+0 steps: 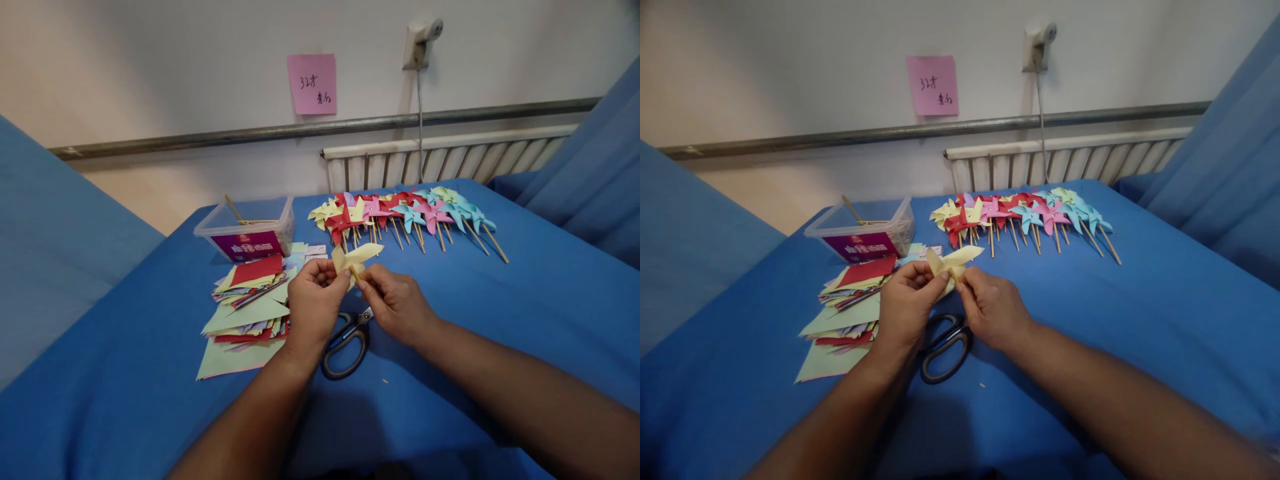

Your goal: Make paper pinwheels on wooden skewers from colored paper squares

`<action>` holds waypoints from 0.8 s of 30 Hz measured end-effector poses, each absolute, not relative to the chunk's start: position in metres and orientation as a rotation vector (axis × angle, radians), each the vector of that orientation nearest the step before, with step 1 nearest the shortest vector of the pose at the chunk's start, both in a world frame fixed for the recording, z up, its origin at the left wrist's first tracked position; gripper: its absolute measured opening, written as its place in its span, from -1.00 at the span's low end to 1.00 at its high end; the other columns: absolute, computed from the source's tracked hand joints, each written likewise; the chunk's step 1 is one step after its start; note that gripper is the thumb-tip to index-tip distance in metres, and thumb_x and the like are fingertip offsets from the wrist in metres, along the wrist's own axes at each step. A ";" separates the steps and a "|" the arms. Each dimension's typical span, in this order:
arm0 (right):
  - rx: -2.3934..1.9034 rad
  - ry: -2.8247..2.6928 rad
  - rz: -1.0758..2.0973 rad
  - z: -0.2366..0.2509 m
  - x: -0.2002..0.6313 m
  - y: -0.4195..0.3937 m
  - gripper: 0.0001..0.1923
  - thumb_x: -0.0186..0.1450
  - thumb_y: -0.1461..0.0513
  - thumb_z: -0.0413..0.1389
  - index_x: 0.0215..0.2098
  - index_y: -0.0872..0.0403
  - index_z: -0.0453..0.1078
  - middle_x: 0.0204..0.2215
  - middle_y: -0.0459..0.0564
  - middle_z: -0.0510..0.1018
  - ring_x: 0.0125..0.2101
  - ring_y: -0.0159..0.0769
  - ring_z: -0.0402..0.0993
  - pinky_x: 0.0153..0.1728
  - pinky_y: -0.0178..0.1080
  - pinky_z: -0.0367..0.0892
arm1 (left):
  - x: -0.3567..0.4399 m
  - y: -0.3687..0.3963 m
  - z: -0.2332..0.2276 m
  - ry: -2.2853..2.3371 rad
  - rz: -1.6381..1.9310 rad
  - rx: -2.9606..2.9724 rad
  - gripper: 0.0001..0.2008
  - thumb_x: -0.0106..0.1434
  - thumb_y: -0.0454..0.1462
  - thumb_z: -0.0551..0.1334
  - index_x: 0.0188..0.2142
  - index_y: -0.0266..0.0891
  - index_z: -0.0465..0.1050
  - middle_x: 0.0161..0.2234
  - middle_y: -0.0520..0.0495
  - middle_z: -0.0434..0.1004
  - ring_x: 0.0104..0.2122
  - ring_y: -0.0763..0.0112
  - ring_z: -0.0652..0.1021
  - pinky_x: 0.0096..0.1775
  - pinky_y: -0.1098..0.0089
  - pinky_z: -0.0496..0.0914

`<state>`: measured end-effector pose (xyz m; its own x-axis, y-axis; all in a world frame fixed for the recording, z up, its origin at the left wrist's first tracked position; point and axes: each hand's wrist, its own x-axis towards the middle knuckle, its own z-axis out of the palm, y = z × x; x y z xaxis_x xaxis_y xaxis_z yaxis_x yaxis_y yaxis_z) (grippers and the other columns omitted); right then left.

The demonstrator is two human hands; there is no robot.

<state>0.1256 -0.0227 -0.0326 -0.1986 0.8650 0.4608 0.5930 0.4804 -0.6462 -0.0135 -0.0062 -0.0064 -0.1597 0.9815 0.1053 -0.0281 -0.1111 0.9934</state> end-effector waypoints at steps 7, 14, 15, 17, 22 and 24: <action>-1.204 -1.820 0.460 -0.035 0.121 -0.024 -0.93 0.33 0.21 -0.01 -0.24 0.02 0.26 -0.49 -0.11 0.51 -0.57 -0.39 0.38 -0.52 -0.33 0.18 | -0.014 -0.004 -0.007 1.258 1.436 1.153 -0.75 -0.12 -0.25 0.40 -0.44 -0.29 0.43 -0.53 0.05 0.49 -0.53 0.51 0.47 -0.44 0.50 0.33; -1.200 -1.774 0.499 -0.033 0.123 -0.023 -0.91 0.32 0.20 0.00 -0.34 0.02 0.28 -0.52 -0.11 0.50 -0.55 -0.38 0.39 -0.50 -0.33 0.20 | -0.013 -0.005 -0.006 1.231 1.426 1.147 -0.77 -0.11 -0.28 0.40 -0.45 -0.28 0.42 -0.56 0.09 0.46 -0.57 0.55 0.44 -0.49 0.53 0.29; -1.202 -1.757 0.518 -0.033 0.122 -0.023 -0.91 0.31 0.20 0.01 -0.35 0.02 0.29 -0.54 -0.12 0.49 -0.56 -0.38 0.38 -0.50 -0.33 0.19 | -0.013 -0.006 -0.006 1.226 1.425 1.152 -0.77 -0.10 -0.28 0.40 -0.45 -0.29 0.42 -0.56 0.09 0.46 -0.57 0.55 0.44 -0.48 0.53 0.29; -1.201 -1.711 0.583 -0.034 0.121 -0.023 -0.90 0.30 0.20 0.03 -0.38 0.02 0.29 -0.57 -0.14 0.48 -0.58 -0.40 0.36 -0.52 -0.33 0.19 | -0.012 -0.007 -0.006 1.218 1.421 1.165 -0.77 -0.09 -0.28 0.40 -0.43 -0.29 0.42 -0.55 0.08 0.47 -0.55 0.54 0.46 -0.46 0.53 0.31; -1.160 -1.488 0.956 -0.038 0.113 -0.022 -0.85 0.27 0.15 0.07 -0.42 0.01 0.24 -0.61 -0.18 0.48 -0.67 -0.42 0.36 -0.62 -0.36 0.22 | -0.011 -0.007 -0.007 1.195 1.418 1.179 -0.79 -0.06 -0.29 0.38 -0.43 -0.29 0.42 -0.55 0.07 0.48 -0.55 0.53 0.46 -0.45 0.51 0.33; -1.134 -1.407 1.084 -0.039 0.110 -0.021 -0.83 0.25 0.13 0.09 -0.42 0.01 0.22 -0.62 -0.19 0.47 -0.70 -0.43 0.36 -0.66 -0.37 0.23 | -0.011 -0.008 -0.007 1.191 1.422 1.184 -0.80 -0.05 -0.29 0.37 -0.44 -0.29 0.41 -0.56 0.07 0.47 -0.56 0.53 0.46 -0.46 0.51 0.32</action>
